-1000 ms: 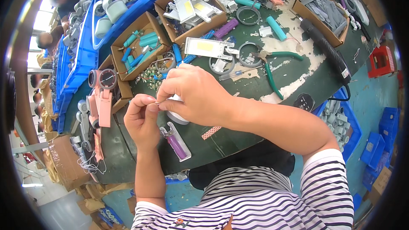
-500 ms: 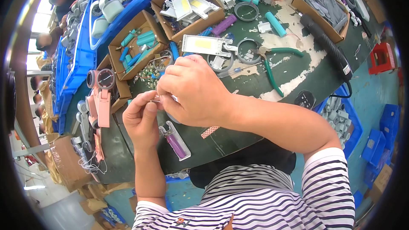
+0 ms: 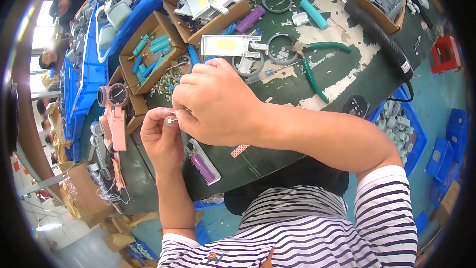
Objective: Assembling small portable fans and electronic components at a factory workbench.
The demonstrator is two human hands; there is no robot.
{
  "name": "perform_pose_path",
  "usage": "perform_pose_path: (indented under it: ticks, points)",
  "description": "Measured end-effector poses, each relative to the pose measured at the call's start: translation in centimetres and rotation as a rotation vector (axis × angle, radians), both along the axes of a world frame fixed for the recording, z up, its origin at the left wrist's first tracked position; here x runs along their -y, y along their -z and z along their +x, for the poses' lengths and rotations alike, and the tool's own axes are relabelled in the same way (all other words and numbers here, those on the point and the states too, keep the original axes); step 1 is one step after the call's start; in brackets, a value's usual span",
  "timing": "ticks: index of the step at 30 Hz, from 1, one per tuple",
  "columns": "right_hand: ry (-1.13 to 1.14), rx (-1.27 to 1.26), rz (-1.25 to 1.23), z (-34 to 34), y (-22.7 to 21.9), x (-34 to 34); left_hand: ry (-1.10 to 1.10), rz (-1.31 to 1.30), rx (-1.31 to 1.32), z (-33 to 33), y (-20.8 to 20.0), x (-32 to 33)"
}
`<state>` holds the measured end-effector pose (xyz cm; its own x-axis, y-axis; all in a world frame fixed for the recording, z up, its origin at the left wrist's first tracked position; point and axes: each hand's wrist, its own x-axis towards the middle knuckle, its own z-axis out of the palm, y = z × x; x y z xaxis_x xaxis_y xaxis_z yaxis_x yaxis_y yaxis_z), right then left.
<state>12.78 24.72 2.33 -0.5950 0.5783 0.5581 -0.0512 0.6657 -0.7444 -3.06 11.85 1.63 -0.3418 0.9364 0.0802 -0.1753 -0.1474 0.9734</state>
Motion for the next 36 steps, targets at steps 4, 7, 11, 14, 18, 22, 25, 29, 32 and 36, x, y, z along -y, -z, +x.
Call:
perform_pose_path:
  ticks: [4,7,11,14,18,22,25,29,32,36]
  points:
    - [0.040,0.023,0.026,0.0,0.2,-0.1,-0.055,0.043,-0.084,0.6,-0.6,-0.4]
    - [0.042,0.030,0.015,0.1,0.2,-0.2,-0.077,0.087,-0.255,0.2,-0.7,-0.2]
    - [0.046,0.023,-0.003,0.0,0.2,-0.1,-0.048,0.180,-0.478,-0.8,-0.4,0.0]
    - [0.040,0.029,-0.006,0.0,0.1,-0.1,-0.083,0.151,-0.510,-0.5,-0.4,-0.1]
    - [0.027,0.049,0.011,0.1,0.1,-0.1,-0.145,0.016,-0.286,0.3,-0.5,-0.3]
    - [0.023,0.086,0.069,0.2,0.0,0.1,-0.097,-0.038,-0.151,0.0,-0.1,-0.2]
    - [0.049,0.063,0.099,0.0,0.3,0.4,-0.079,-0.058,-0.051,0.0,0.0,-0.1]
    - [0.076,0.046,0.096,-0.1,0.6,0.4,-0.077,-0.059,-0.037,-0.2,0.4,-0.1]
    - [0.090,0.046,0.097,-0.1,0.3,0.6,-0.094,-0.057,-0.050,-0.3,0.7,0.1]
    - [0.108,0.059,0.103,-0.1,0.4,0.5,-0.090,-0.034,-0.072,-0.3,0.9,0.0]
